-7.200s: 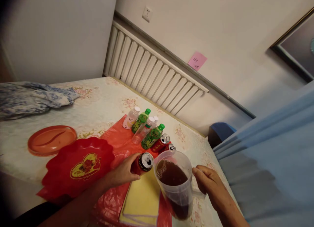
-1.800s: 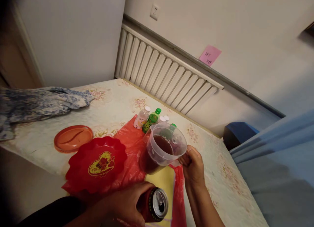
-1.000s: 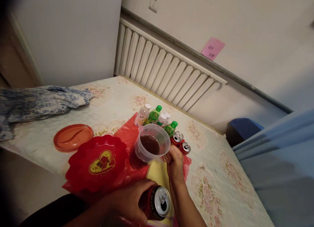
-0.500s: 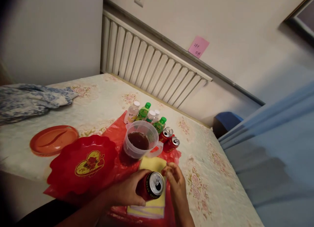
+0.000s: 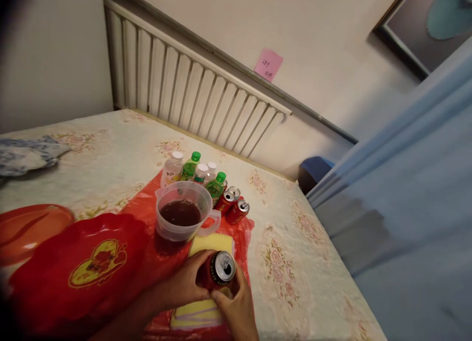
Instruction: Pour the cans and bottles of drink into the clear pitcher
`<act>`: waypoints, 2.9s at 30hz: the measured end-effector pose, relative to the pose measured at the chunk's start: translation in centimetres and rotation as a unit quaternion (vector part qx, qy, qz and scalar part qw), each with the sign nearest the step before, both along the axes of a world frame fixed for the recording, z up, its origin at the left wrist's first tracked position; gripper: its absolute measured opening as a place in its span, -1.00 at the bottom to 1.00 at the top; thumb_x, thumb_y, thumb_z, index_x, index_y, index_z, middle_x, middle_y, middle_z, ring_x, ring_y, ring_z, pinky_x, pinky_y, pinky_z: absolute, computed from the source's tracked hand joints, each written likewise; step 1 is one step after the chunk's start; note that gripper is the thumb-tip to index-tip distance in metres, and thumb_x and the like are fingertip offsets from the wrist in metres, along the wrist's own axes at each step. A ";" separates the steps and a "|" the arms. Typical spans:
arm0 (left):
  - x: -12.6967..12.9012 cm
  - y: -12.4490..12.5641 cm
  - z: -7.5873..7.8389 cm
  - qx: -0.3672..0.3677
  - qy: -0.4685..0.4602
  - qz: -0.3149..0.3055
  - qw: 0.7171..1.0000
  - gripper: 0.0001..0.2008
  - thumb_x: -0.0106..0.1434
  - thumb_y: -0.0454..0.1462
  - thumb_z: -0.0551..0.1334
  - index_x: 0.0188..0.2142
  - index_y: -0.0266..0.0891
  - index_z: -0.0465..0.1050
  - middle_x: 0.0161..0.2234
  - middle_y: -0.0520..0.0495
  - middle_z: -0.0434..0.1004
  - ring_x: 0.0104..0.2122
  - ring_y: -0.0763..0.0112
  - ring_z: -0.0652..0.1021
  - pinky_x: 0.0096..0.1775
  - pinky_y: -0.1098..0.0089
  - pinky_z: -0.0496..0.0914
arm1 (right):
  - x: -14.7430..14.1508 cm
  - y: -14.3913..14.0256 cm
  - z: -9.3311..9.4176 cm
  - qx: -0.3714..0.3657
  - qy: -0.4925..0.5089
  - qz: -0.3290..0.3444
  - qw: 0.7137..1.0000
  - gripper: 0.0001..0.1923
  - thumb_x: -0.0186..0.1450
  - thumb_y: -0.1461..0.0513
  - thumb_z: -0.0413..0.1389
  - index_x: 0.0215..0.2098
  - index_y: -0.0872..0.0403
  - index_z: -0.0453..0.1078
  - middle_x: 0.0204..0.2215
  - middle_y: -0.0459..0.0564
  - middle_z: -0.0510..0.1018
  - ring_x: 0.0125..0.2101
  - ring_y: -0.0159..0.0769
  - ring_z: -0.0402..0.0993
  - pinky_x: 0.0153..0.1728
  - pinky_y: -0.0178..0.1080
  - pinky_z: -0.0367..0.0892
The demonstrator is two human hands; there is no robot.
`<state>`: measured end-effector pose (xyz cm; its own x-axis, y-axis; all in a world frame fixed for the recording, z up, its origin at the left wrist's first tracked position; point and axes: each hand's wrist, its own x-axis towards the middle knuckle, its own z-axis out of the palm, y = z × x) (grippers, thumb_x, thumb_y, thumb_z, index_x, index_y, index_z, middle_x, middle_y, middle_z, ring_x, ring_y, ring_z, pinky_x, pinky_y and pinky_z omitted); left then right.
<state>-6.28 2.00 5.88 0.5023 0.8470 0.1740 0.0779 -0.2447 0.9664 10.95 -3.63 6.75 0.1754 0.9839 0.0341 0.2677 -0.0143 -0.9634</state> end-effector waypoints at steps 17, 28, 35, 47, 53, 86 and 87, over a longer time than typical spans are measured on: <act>1.9 1.4 -0.9 -0.019 0.023 -0.038 0.999 -0.19 -0.07 -0.30 0.34 0.20 -0.12 0.16 0.24 -0.16 0.22 0.18 0.04 0.28 0.20 0.11 0.18 | 2.4 1.7 0.5 0.032 -0.136 -0.189 0.972 -0.53 -0.16 0.21 0.30 -0.23 0.08 0.51 -0.29 0.08 0.64 -0.23 0.05 0.56 -0.16 -0.09 0.46; 2.5 2.3 -2.0 -0.028 -0.016 0.029 0.999 -0.62 0.16 -0.19 0.19 -0.01 -0.17 0.37 -0.12 -0.14 0.51 -0.14 0.25 0.49 -0.07 0.25 0.39 | 12.7 10.9 1.3 0.067 -0.129 -0.293 0.945 -0.55 -0.13 0.06 0.31 -0.32 0.11 0.45 -0.47 -0.02 0.60 -0.45 -0.15 0.51 -0.41 -0.21 0.39; 2.7 2.4 -2.5 -0.073 0.001 0.015 0.997 -0.60 0.14 -0.26 0.19 0.01 -0.15 0.35 -0.12 -0.10 0.52 -0.16 0.29 0.50 -0.02 0.25 0.38 | 15.2 16.7 -1.1 0.077 -0.163 -0.317 0.931 -0.56 -0.14 0.03 0.27 -0.36 0.12 0.44 -0.47 -0.01 0.59 -0.44 -0.17 0.47 -0.38 -0.22 0.35; 2.7 2.5 -2.1 -0.080 0.021 0.006 0.997 -0.61 0.14 -0.21 0.19 -0.01 -0.15 0.35 -0.14 -0.11 0.52 -0.17 0.27 0.50 -0.03 0.24 0.38 | 14.9 20.5 -3.3 0.073 -0.174 -0.325 0.927 -0.46 -0.08 -0.01 0.24 -0.22 0.14 0.43 -0.36 0.06 0.61 -0.38 -0.14 0.50 -0.33 -0.22 0.35; 2.7 2.5 -2.1 -0.073 0.029 0.005 0.997 -0.61 0.14 -0.23 0.17 0.00 -0.16 0.34 -0.14 -0.11 0.51 -0.16 0.26 0.50 -0.02 0.23 0.38 | 14.9 19.9 -4.6 0.079 -0.178 -0.304 0.933 -0.49 -0.07 0.03 0.25 -0.22 0.15 0.44 -0.35 0.10 0.62 -0.38 -0.11 0.52 -0.33 -0.20 0.36; 2.8 2.4 -3.2 -0.061 -0.001 0.012 0.998 -0.61 0.11 -0.26 0.17 -0.03 -0.19 0.37 -0.16 -0.12 0.54 -0.22 0.29 0.52 -0.08 0.27 0.41 | 14.7 19.5 -6.6 0.130 -0.151 -0.297 0.934 -0.37 -0.05 0.07 0.25 -0.03 0.12 0.37 -0.19 0.10 0.60 -0.22 -0.08 0.52 -0.18 -0.15 0.37; 2.8 2.3 -3.2 -0.063 -0.001 0.011 0.998 -0.61 0.10 -0.26 0.17 -0.03 -0.19 0.38 -0.17 -0.12 0.54 -0.22 0.29 0.52 -0.08 0.27 0.41 | 14.7 19.3 -6.6 0.128 -0.147 -0.299 0.934 -0.35 -0.05 0.08 0.25 0.00 0.12 0.36 -0.16 0.11 0.59 -0.18 -0.07 0.51 -0.15 -0.15 0.37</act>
